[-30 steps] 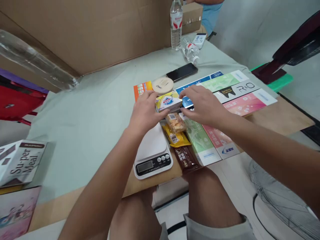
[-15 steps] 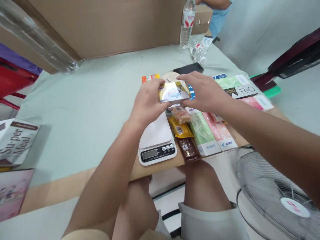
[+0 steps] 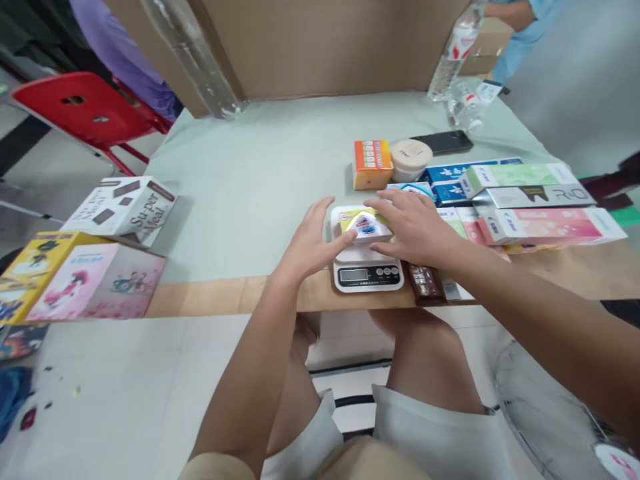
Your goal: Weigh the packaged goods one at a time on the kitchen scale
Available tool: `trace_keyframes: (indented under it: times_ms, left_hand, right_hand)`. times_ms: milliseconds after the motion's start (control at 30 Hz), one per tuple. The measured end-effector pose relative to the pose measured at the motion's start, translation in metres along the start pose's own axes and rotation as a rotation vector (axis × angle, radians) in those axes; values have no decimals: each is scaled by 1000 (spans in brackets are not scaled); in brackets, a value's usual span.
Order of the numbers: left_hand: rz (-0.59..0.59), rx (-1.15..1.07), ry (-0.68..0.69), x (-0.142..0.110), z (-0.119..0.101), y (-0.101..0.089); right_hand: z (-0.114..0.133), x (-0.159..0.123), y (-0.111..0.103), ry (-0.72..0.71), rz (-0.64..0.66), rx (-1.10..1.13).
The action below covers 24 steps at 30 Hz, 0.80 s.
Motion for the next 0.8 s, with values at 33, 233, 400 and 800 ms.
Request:
trace_keyframes:
  times_ms: [33, 233, 400, 800]
  left_hand:
    - [-50, -51, -17, -3, 1, -4]
    - [-405, -328, 33, -39, 29, -35]
    - [-629, -419, -3, -68, 50, -77]
    - [-1417, -1260, -432, -74, 103, -132]
  right_hand:
    - [1, 2, 0, -33, 14, 0]
    - [2, 16, 11, -102, 71, 52]
    - [50, 52, 3, -160, -62, 220]
    - [280, 244, 52, -268, 144, 365]
Point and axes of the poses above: each hand's wrist, its own x-axis towards the middle knuckle, its own y-axis out of the palm, z = x × y, the point moved 1 cm from there along x, towards the middle knuckle, and after that the axes turned 8 degrees about -x, right-handed, at the moved point
